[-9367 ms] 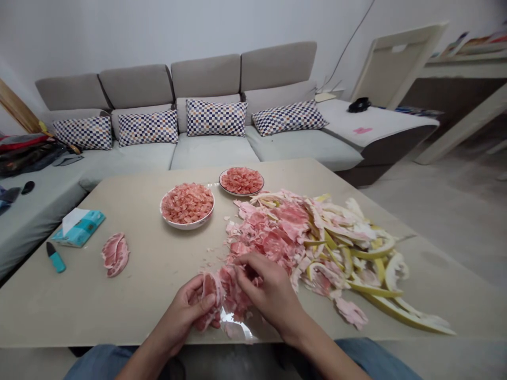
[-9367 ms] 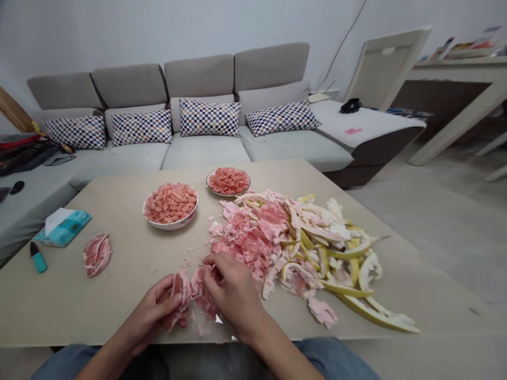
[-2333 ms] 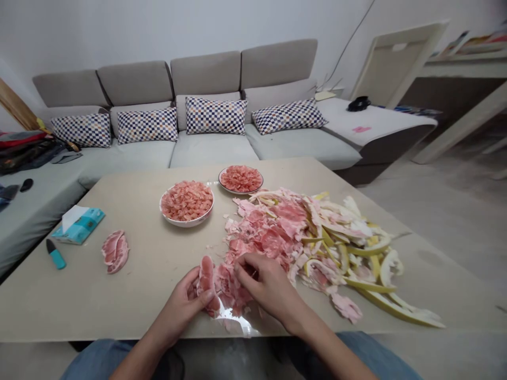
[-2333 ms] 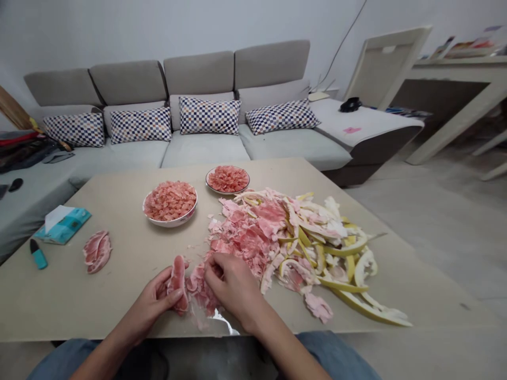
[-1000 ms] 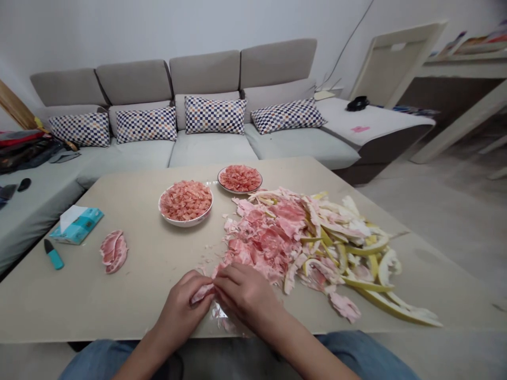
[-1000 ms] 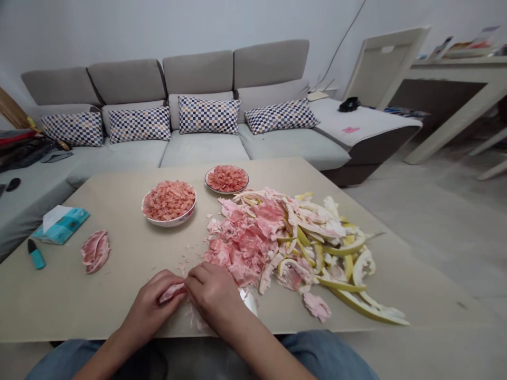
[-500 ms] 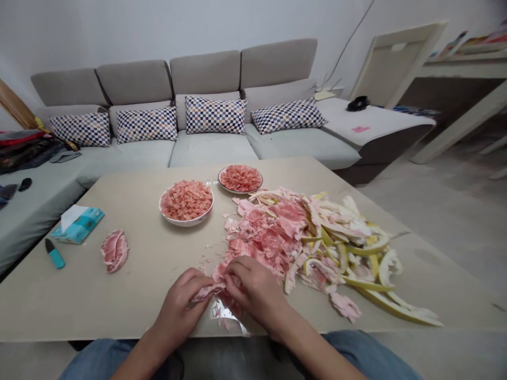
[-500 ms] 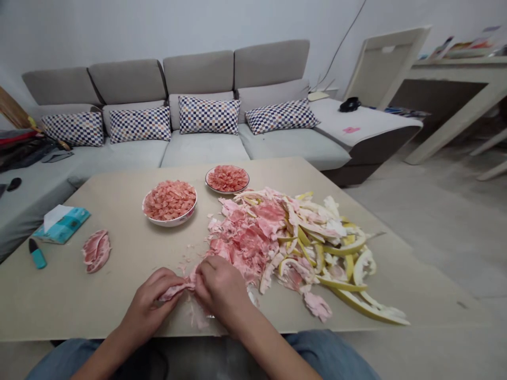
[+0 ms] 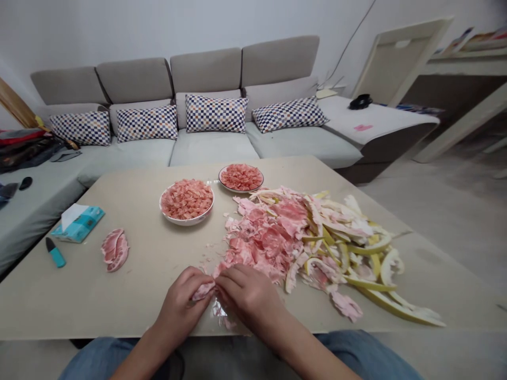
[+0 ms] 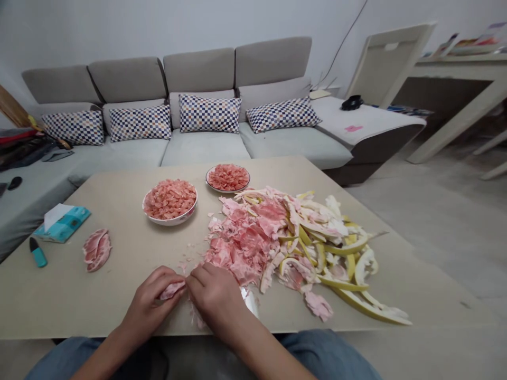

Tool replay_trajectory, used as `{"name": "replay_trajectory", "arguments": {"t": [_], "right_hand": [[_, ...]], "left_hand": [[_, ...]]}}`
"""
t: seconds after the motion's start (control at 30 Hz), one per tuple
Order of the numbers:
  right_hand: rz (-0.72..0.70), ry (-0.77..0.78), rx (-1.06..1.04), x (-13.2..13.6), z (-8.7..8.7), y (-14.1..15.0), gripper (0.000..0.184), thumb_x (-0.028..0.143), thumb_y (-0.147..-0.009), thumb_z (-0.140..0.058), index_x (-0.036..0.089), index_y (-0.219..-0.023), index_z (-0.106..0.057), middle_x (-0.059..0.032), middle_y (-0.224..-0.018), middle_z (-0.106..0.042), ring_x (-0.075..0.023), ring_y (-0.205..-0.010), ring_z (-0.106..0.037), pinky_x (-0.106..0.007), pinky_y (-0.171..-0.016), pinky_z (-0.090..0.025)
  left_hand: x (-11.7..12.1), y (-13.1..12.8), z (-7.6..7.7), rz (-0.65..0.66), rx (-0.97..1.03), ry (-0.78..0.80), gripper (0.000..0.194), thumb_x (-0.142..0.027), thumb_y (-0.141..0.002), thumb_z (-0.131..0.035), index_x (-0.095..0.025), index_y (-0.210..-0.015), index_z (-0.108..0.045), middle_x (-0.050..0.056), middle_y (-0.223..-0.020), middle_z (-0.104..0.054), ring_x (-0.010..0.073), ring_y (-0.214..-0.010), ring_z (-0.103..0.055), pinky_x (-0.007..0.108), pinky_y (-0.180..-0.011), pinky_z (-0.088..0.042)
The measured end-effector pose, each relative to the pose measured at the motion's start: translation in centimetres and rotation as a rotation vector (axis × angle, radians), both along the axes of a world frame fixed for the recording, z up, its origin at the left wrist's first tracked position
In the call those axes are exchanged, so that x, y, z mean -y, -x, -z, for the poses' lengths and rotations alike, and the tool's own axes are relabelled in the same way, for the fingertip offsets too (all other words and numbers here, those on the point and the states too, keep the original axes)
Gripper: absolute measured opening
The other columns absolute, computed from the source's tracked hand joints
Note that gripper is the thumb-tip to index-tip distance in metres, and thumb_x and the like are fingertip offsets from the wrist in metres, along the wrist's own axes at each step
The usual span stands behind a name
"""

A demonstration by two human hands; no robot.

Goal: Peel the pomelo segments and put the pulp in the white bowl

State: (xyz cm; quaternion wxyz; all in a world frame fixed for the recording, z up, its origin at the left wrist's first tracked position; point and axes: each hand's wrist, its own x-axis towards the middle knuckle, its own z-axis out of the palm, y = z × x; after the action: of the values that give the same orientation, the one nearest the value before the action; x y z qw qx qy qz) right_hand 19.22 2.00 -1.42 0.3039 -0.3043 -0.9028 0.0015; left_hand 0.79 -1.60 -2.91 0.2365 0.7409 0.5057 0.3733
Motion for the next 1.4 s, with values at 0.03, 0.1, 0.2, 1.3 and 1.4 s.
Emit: {"name": "replay_trajectory", "arguments": {"t": [0.03,0.1,0.2,1.3,1.4], "right_hand": [[0.014,-0.051,0.032,0.1,0.1,0.1,0.013,0.015,-0.088,-0.054,0.016,-0.083,-0.065,-0.0044,-0.071,-0.064,-0.0183,-0.066,-0.055,-0.029,-0.056,-0.042],[0.045,-0.131,0.082,0.3,0.3,0.4,0.014,0.012,-0.087,-0.053,0.016,-0.079,-0.064,-0.0047,-0.068,-0.062,-0.0188,-0.063,-0.053,-0.03,-0.053,-0.038],[0.088,-0.192,0.1,0.5,0.9,0.9,0.016,0.01,-0.086,-0.053,0.016,-0.074,-0.061,-0.0047,-0.066,-0.06,-0.0188,-0.062,-0.052,-0.03,-0.052,-0.035],[0.053,0.122,-0.222,-0.1,-0.2,0.0,0.017,0.018,-0.092,-0.047,0.015,-0.086,-0.063,-0.0082,-0.077,-0.064,-0.0182,-0.072,-0.059,-0.028,-0.065,-0.048],[0.064,0.062,-0.149,0.2,-0.1,0.1,0.017,0.015,-0.09,-0.046,0.014,-0.082,-0.061,-0.0081,-0.074,-0.062,-0.0189,-0.069,-0.057,-0.028,-0.061,-0.045]], "left_hand": [[0.0,0.0,0.1,-0.001,0.004,-0.005,0.015,-0.02,-0.085,-0.058,-0.02,-0.099,-0.066,0.008,-0.091,-0.065,0.019,-0.086,-0.062,0.029,-0.076,-0.051],[0.0,0.0,0.4,-0.007,0.016,-0.021,0.017,-0.019,-0.085,-0.059,-0.021,-0.101,-0.066,0.009,-0.097,-0.068,0.0199,-0.091,-0.064,0.031,-0.081,-0.052],[0.1,0.2,1.1,-0.025,0.032,-0.041,0.024,-0.015,-0.084,-0.059,-0.022,-0.106,-0.065,0.008,-0.102,-0.071,0.0204,-0.095,-0.066,0.032,-0.086,-0.053],[0.3,0.5,0.5,-0.076,0.205,-0.028,0.024,-0.016,-0.082,-0.064,-0.026,-0.104,-0.069,0.005,-0.104,-0.072,0.0184,-0.097,-0.065,0.029,-0.088,-0.051],[0.2,0.7,0.5,-0.033,0.21,-0.065,0.027,-0.013,-0.082,-0.063,-0.027,-0.105,-0.068,0.005,-0.105,-0.072,0.0181,-0.098,-0.065,0.029,-0.088,-0.05]]}}
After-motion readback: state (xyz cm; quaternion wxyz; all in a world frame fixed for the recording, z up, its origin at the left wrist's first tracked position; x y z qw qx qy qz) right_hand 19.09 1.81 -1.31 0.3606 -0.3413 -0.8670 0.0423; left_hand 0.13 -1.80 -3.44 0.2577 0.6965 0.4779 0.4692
